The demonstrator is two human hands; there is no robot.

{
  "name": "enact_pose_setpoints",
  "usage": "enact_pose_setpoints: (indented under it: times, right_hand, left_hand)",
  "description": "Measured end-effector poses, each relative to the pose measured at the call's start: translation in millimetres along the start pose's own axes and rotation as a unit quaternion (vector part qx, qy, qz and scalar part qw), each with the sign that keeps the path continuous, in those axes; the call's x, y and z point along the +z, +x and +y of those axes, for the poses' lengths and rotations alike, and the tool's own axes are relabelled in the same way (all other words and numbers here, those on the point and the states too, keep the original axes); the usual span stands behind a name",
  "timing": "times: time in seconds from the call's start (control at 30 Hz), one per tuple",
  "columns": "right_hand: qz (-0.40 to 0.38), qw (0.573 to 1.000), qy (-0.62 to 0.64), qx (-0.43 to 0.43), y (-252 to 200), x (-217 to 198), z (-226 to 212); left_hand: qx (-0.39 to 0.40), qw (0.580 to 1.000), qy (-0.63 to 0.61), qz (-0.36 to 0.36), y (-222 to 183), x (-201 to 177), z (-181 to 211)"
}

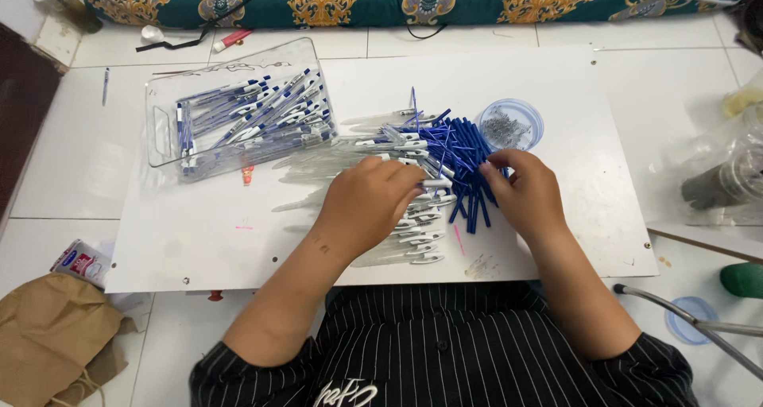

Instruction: The person assembles pens by hand, inserting blue ink cartridges into white plastic pen bodies and attaching the clips and internal components.

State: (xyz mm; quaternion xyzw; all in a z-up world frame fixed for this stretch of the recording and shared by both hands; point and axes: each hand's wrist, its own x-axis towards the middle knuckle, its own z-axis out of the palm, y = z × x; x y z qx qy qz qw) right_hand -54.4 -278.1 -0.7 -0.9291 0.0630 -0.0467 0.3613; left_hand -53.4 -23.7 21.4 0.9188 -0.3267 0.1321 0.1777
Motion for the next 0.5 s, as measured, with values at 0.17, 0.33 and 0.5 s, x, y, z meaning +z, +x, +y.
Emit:
enact_pose_setpoints:
  times: [0.17, 0.33, 0.5]
  right_hand:
    - [-0.041, 0.945, 0.325, 0.013, -4, 28, 22]
    - [-0.108, 0.857, 0.501, 0.056, -11, 40, 4]
    - [-0.109, 0.848, 0.518, 0.033, -3, 49, 22]
  left_hand:
    - [0.125, 0.988, 0.084, 0.043, 38, -13, 13]
    - [0.173, 0.974, 0.132, 0.058, 58, -6, 17]
    - [0.166, 0.976, 0.132, 0.05, 55, -13, 11]
